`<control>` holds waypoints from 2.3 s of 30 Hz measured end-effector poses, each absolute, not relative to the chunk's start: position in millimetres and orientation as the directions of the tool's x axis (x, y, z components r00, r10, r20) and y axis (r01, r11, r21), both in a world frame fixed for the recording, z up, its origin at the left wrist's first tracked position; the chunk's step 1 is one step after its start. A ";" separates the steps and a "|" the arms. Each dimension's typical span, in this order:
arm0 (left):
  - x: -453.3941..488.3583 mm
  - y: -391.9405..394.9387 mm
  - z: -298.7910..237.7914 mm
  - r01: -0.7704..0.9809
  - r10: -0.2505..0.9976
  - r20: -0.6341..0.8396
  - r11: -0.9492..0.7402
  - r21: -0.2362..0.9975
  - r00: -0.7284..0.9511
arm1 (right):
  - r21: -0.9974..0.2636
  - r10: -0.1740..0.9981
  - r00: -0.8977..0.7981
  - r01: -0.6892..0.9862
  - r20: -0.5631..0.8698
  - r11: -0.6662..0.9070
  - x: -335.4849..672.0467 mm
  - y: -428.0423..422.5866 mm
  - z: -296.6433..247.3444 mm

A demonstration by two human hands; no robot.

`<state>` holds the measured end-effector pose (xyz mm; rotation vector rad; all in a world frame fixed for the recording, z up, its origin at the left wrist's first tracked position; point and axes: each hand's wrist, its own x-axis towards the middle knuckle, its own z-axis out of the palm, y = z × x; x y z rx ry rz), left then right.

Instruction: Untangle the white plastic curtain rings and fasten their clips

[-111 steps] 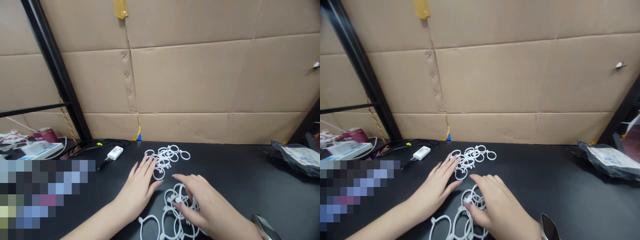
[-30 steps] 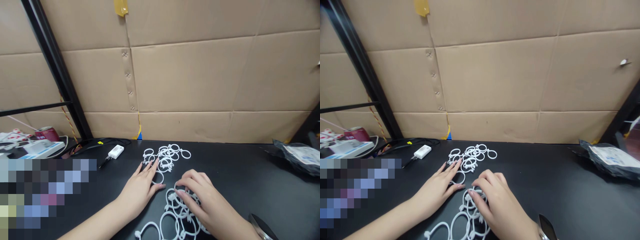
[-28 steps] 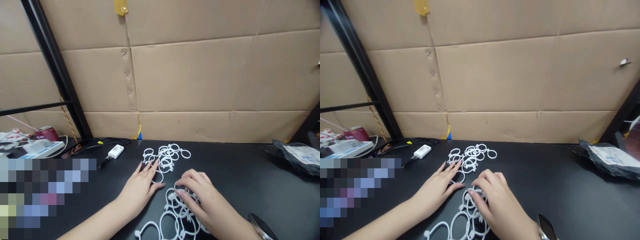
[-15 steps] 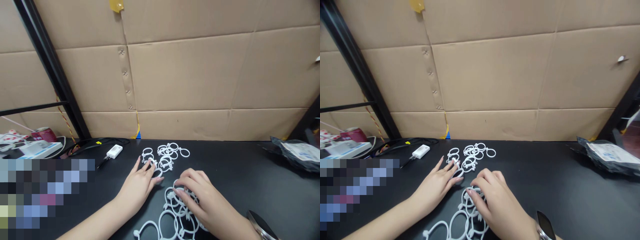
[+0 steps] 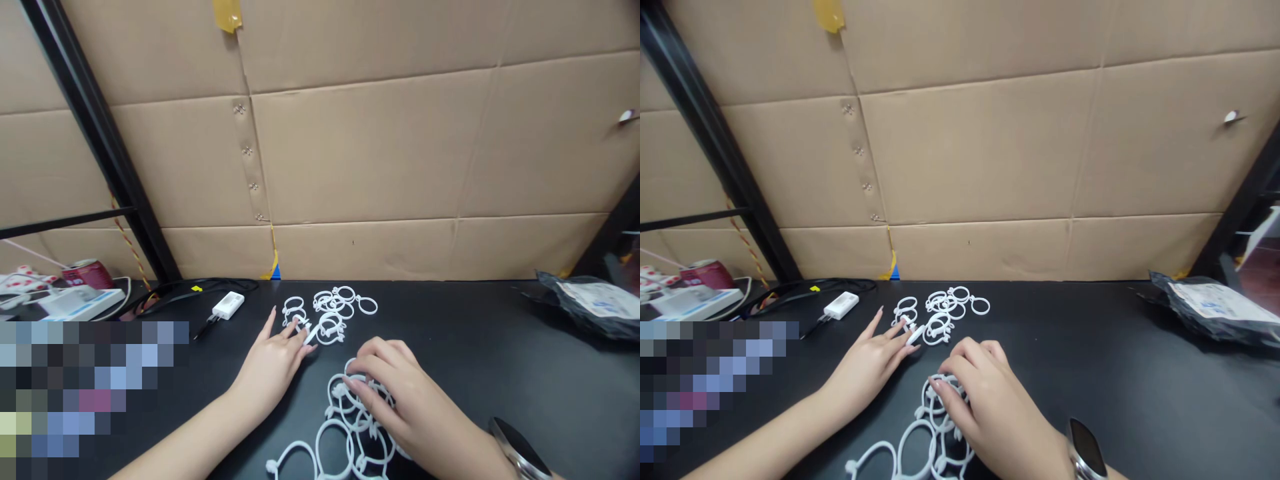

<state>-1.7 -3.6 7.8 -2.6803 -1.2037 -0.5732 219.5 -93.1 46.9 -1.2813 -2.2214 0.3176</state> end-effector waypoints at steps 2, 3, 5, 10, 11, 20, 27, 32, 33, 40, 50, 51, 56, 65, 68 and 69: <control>-1.2 -4.3 9.4 0.741 0.686 0.404 -0.671 0.030 0.605 | -0.450 0.852 -0.394 0.727 0.346 0.519 219.1 -92.7 47.6; -1.0 -4.8 10.4 0.740 0.687 0.404 -0.672 0.036 0.604 | -0.445 0.851 -0.395 0.729 0.347 0.520 219.0 -92.4 47.7; -0.3 -6.2 12.2 0.737 0.689 0.404 -0.674 0.052 0.601 | -0.438 0.848 -0.394 0.732 0.354 0.522 218.8 -91.8 47.6; 2.2 -12.6 15.3 0.723 0.703 0.382 -0.681 0.117 0.600 | -0.439 0.850 -0.394 0.733 0.349 0.520 219.7 -91.5 46.3; 2.8 -14.0 15.8 0.720 0.706 0.375 -0.681 0.132 0.600 | -0.441 0.852 -0.395 0.734 0.342 0.517 220.0 -91.7 46.2; 1.3 -17.5 23.3 0.711 0.746 0.398 -0.651 0.266 0.534 | -0.449 0.860 -0.399 0.736 0.318 0.507 220.1 -90.9 47.1; 4.1 -27.0 30.1 0.578 0.797 0.411 -0.603 0.549 0.442 | -0.438 0.854 -0.397 0.737 0.336 0.515 220.9 -90.1 45.5; 11.4 -37.0 38.1 0.260 0.876 0.204 -0.341 0.903 0.438 | -0.468 0.863 -0.353 0.732 0.361 0.496 221.1 -88.4 41.1; 12.4 -38.0 39.4 0.205 0.879 0.170 -0.285 0.937 0.445 | -0.476 0.866 -0.347 0.730 0.360 0.491 221.1 -88.1 40.0; 15.5 -43.8 45.1 0.040 0.841 0.112 -0.157 0.987 0.529 | -0.460 0.827 -0.374 0.698 0.420 0.549 223.2 -87.9 36.5; 16.1 -45.3 42.3 0.047 0.815 0.063 -0.110 0.993 0.576 | -0.395 0.752 -0.465 0.652 0.467 0.647 217.3 -93.0 43.5; 16.3 -45.7 42.7 0.050 0.807 0.060 -0.110 0.993 0.587 | -0.397 0.747 -0.469 0.643 0.472 0.655 216.9 -93.0 43.1; 17.3 -46.7 43.8 0.061 0.794 0.067 -0.130 0.990 0.605 | -0.375 0.733 -0.476 0.643 0.487 0.667 216.5 -92.6 38.7; 20.0 -48.1 41.0 0.050 0.788 0.046 -0.097 0.994 0.614 | -0.295 0.714 -0.514 0.672 0.475 0.680 219.0 -90.3 36.2; 20.6 -46.4 39.3 0.020 0.837 0.006 -0.021 1.000 0.547 | -0.240 0.698 -0.543 0.682 0.467 0.691 219.0 -89.4 37.0; 20.3 -45.6 38.6 0.000 0.858 -0.023 0.026 1.000 0.513 | -0.220 0.689 -0.551 0.683 0.470 0.697 219.1 -89.0 37.4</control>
